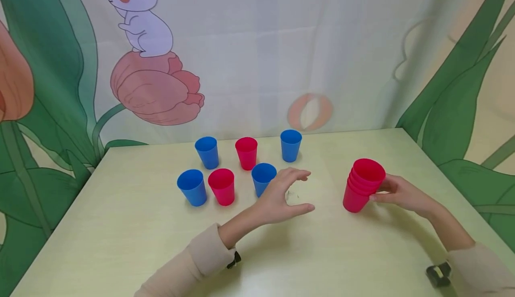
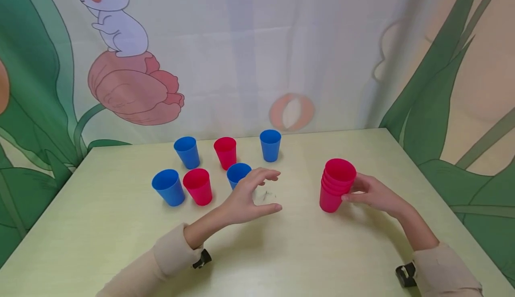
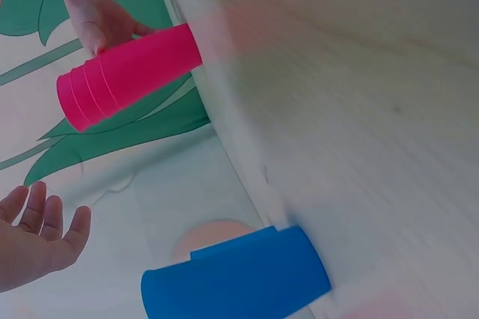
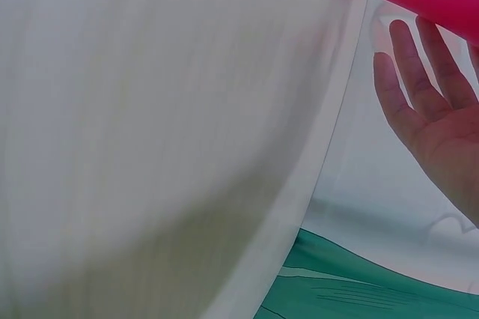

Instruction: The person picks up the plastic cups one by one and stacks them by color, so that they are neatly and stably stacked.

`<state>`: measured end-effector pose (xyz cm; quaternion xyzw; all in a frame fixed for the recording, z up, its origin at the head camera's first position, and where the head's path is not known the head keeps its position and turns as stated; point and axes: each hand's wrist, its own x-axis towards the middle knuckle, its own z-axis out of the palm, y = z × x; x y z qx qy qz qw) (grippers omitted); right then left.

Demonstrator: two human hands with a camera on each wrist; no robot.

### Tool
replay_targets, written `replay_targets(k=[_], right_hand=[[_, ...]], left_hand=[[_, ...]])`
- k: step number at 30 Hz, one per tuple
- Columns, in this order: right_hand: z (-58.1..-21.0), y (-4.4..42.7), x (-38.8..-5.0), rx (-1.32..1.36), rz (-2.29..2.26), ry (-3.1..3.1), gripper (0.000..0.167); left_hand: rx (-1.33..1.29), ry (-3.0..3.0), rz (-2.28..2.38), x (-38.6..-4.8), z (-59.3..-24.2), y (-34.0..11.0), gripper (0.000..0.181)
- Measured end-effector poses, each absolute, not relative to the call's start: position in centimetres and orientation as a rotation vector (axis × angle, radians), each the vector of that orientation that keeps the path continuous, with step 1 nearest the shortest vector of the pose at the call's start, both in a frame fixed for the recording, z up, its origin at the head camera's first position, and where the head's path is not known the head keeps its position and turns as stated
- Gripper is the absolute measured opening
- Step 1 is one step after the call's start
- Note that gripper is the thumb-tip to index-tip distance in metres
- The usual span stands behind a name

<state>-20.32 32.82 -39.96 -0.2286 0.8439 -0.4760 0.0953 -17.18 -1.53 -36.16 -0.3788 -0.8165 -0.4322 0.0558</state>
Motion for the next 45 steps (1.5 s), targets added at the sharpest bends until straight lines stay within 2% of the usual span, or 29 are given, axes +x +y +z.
replay_targets(k=[11, 31, 45], right_hand=[[-38.8, 32.8, -19.8, -0.659, -1.534, 2.519, 0.058], [-38.0, 30.9, -19.0, -0.571, -1.733, 2.632, 0.051], [-38.2, 30.9, -18.9, -0.625, -1.79, 2.586, 0.049]], left_hand=[[-1.071, -2.524, -1.323, -16.8, -36.3, -4.0, 0.062], [-0.945, -2.535, -1.334, -15.7, -36.8, -7.8, 0.065], [-0.781, -2.509, -1.283, -15.8, -36.8, -11.0, 0.065]])
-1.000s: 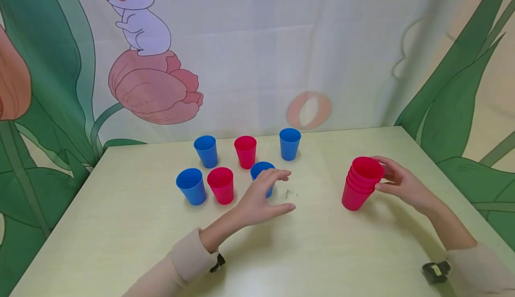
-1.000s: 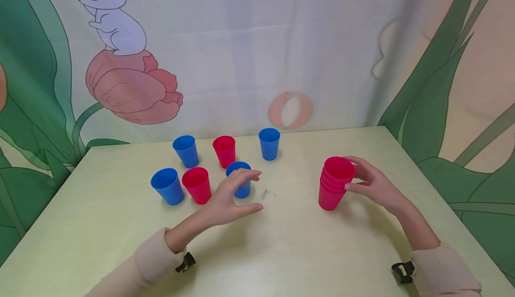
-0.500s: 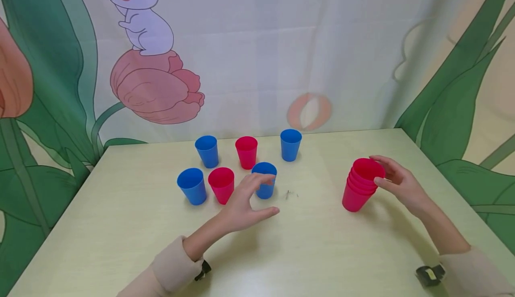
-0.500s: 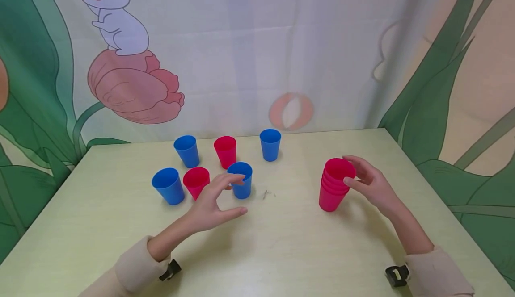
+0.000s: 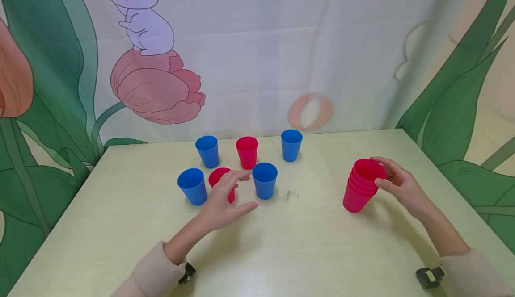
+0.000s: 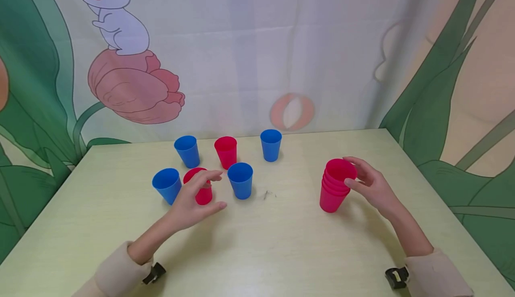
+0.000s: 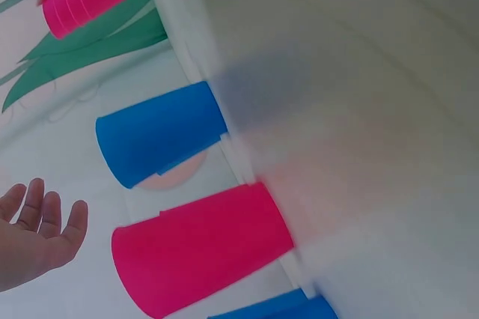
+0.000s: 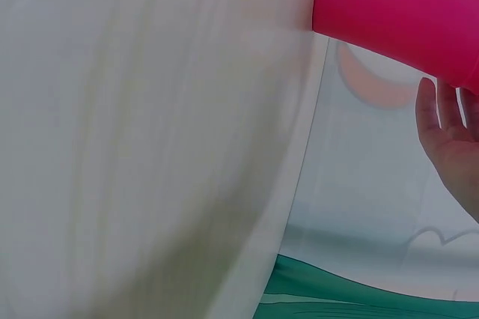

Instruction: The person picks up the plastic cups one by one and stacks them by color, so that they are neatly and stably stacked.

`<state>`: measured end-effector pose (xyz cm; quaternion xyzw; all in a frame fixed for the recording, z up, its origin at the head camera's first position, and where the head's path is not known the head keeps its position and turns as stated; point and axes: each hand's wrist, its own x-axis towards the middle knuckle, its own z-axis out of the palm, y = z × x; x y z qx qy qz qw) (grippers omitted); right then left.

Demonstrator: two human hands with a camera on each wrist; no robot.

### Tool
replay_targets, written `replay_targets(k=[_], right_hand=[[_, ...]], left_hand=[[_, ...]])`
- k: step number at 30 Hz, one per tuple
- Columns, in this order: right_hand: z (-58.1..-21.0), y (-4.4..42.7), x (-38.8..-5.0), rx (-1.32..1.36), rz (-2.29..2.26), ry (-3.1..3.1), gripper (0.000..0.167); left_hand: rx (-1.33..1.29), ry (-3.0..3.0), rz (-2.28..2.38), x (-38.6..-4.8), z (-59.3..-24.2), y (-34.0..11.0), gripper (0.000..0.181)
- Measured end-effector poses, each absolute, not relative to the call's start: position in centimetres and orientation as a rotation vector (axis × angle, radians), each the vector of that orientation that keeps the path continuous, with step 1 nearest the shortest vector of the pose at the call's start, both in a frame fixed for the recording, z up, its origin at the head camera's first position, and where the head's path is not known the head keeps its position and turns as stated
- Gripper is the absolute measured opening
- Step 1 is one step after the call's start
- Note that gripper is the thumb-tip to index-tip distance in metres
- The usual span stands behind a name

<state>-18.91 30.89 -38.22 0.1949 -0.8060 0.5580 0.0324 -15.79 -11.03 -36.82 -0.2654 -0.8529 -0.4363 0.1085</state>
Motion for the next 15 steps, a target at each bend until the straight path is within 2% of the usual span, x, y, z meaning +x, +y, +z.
replay_targets(k=[15], right_hand=[[-38.4, 31.0, -19.0, 0.602, 1.73, -2.483, 0.05]], left_hand=[[-0.578, -2.536, -1.143, -16.3, -36.4, -14.5, 0.062]])
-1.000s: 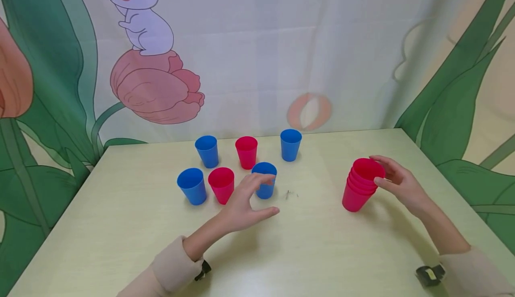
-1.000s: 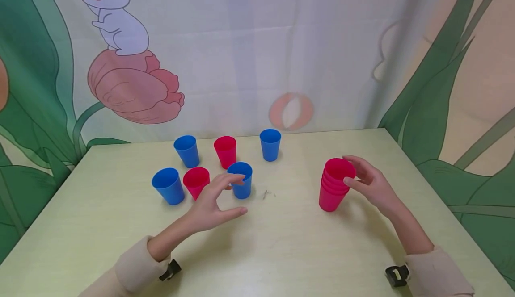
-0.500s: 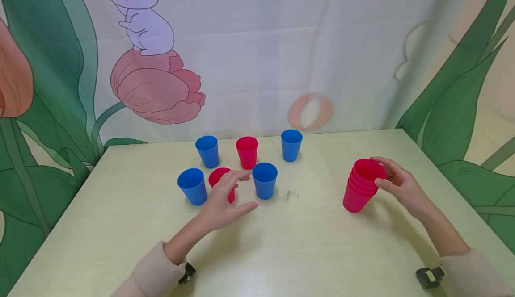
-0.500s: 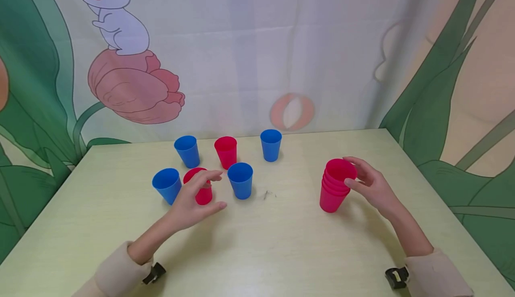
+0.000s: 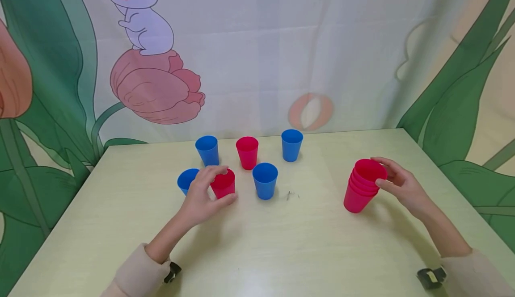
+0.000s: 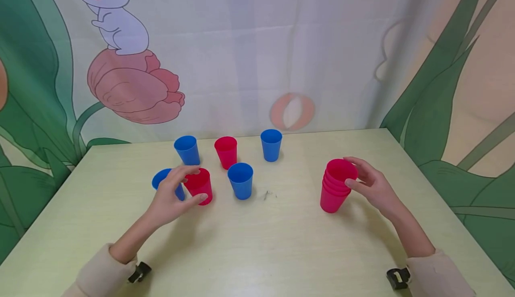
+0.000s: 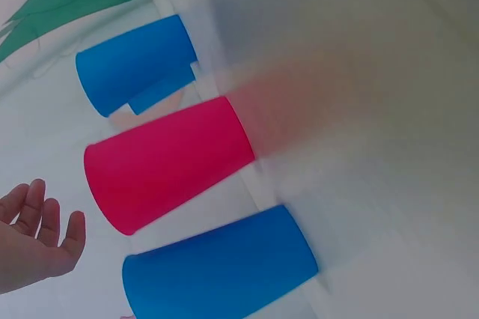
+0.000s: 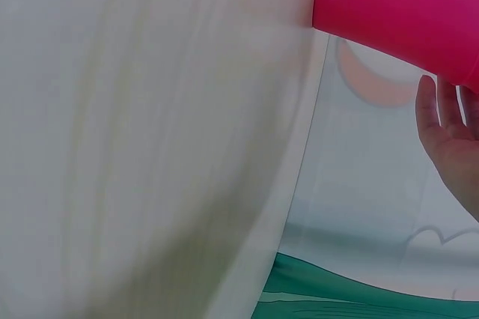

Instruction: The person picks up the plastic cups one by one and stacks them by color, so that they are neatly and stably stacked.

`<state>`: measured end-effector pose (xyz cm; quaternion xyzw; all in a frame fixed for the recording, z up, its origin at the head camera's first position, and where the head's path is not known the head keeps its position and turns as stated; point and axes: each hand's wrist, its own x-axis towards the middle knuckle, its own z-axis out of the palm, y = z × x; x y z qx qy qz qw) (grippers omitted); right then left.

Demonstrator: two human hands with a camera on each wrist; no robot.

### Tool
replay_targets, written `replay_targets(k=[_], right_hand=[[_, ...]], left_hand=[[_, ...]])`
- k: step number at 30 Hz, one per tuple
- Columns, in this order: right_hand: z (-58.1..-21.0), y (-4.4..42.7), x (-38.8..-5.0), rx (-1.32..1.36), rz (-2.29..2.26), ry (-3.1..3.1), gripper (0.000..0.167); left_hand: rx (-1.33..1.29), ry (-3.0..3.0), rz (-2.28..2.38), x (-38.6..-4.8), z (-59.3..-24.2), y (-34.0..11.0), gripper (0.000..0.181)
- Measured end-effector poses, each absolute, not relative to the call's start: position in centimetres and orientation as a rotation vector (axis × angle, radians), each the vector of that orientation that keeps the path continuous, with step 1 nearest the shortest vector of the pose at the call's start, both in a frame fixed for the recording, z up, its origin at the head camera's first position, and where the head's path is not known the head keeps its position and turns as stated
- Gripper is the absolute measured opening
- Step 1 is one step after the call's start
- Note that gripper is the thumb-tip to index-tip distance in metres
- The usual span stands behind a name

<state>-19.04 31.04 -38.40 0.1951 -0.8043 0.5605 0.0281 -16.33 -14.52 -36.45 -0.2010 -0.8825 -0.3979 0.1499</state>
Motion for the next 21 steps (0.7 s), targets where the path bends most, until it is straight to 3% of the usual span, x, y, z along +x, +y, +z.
replay_targets(k=[21], right_hand=[[-38.4, 31.1, -19.0, 0.588, 1.723, -2.497, 0.05]], left_hand=[[-0.296, -2.727, -0.888, -19.1, -37.3, -16.5, 0.073]])
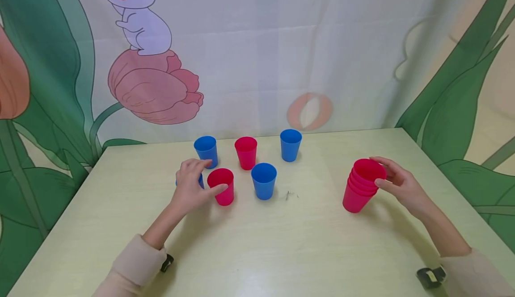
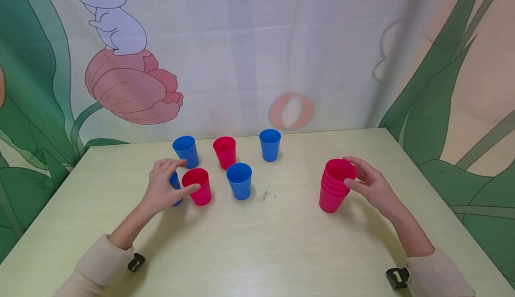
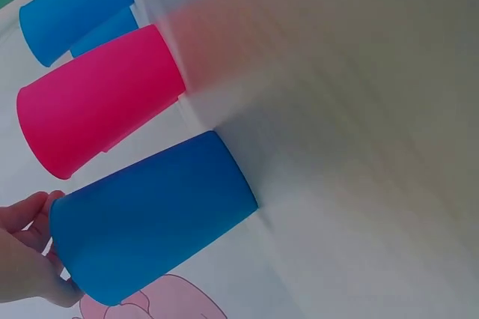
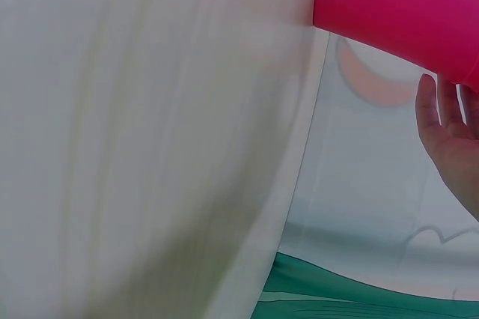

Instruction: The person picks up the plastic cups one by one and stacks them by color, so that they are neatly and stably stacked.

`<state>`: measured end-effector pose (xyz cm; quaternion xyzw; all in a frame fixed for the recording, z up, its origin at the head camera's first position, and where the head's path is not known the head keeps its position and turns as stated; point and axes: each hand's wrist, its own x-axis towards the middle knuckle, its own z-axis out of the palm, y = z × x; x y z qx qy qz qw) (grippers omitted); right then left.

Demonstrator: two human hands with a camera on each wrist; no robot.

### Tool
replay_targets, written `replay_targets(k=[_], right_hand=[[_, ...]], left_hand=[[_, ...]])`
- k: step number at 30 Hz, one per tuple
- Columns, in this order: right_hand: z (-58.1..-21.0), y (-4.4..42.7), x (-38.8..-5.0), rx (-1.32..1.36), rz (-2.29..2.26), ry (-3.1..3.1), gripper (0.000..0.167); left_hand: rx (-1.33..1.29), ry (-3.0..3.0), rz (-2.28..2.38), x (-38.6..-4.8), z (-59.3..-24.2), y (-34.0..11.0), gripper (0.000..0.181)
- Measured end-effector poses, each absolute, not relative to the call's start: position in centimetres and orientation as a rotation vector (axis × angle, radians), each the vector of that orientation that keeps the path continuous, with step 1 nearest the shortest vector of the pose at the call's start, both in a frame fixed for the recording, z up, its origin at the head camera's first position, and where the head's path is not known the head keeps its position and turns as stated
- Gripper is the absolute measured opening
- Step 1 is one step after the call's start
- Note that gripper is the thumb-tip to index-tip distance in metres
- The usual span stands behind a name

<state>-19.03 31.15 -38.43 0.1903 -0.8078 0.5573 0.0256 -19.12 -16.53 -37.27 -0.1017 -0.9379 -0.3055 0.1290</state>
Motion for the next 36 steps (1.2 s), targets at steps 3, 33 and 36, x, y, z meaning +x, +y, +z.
replay_targets(k=[3, 33, 36], right_hand=[[-38.4, 31.14, -19.02, 0.586, 1.718, -2.5, 0.05], [-38.12, 31.08, -19.06, 0.566, 1.708, -2.52, 0.049], [-38.15, 31.02, -19.01, 0.561, 1.715, -2.521, 0.049]], left_hand=[[-0.278, -2.759, -0.862, -19.36, -37.4, -16.5, 0.075], [-0.271, -2.926, -0.747, -19.91, -37.33, -16.08, 0.073], [-0.273, -2.922, -0.752, -19.9, -37.27, -15.99, 0.072]])
